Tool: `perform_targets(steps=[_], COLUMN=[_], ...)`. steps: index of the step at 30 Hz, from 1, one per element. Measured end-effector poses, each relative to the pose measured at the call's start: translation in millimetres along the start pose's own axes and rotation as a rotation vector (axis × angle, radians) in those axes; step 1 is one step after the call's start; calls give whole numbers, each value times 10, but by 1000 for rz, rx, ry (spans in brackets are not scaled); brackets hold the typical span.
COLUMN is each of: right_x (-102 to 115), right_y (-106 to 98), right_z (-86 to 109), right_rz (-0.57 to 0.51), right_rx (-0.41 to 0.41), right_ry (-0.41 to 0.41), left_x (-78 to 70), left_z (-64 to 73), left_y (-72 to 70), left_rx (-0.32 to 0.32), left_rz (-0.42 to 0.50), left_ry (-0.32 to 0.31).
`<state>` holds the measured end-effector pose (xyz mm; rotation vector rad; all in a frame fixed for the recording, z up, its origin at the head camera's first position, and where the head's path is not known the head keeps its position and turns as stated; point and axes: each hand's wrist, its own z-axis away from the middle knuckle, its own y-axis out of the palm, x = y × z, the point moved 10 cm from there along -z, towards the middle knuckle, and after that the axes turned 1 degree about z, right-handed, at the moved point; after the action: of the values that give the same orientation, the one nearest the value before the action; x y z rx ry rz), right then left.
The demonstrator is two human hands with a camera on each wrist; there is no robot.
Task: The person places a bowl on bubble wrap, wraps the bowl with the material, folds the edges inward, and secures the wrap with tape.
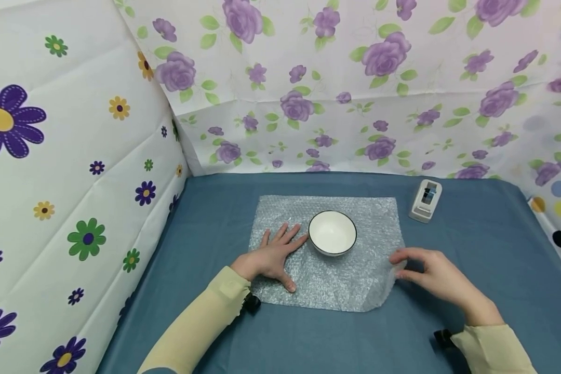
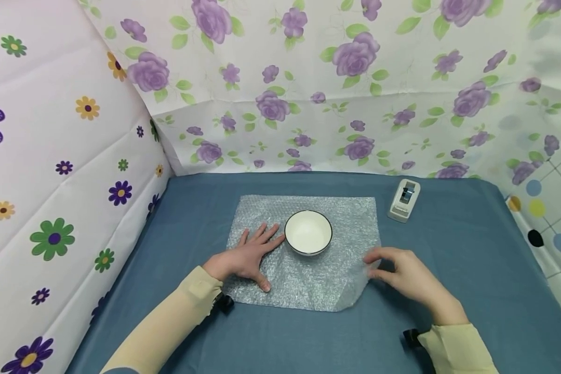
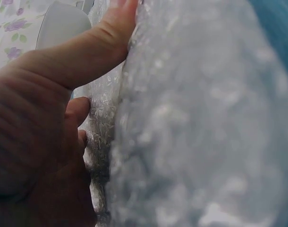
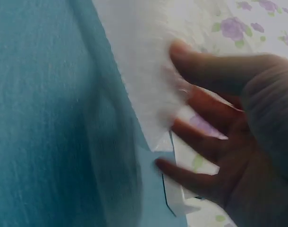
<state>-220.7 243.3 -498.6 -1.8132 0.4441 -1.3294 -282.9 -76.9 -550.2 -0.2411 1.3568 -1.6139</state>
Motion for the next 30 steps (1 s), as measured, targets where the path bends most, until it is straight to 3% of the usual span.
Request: perform_targets(steps=[5, 15, 24, 30], right_x=[-116, -132, -265, -134], right_y=[93, -5, 17, -61], right_z=[15, -9, -128, -270], right_rz=[4, -38, -103, -121], right_rx=[103, -5, 52, -36], right_ry=[16, 4, 161, 113], left_x=[-9, -30, 6, 2], left_z=[-20, 4, 32, 25], left_y=[-5, 5, 15, 25], left_rx=[3, -3, -28, -34], left_rz=[-3, 35, 31, 27], left_ry=[5, 13, 30, 46])
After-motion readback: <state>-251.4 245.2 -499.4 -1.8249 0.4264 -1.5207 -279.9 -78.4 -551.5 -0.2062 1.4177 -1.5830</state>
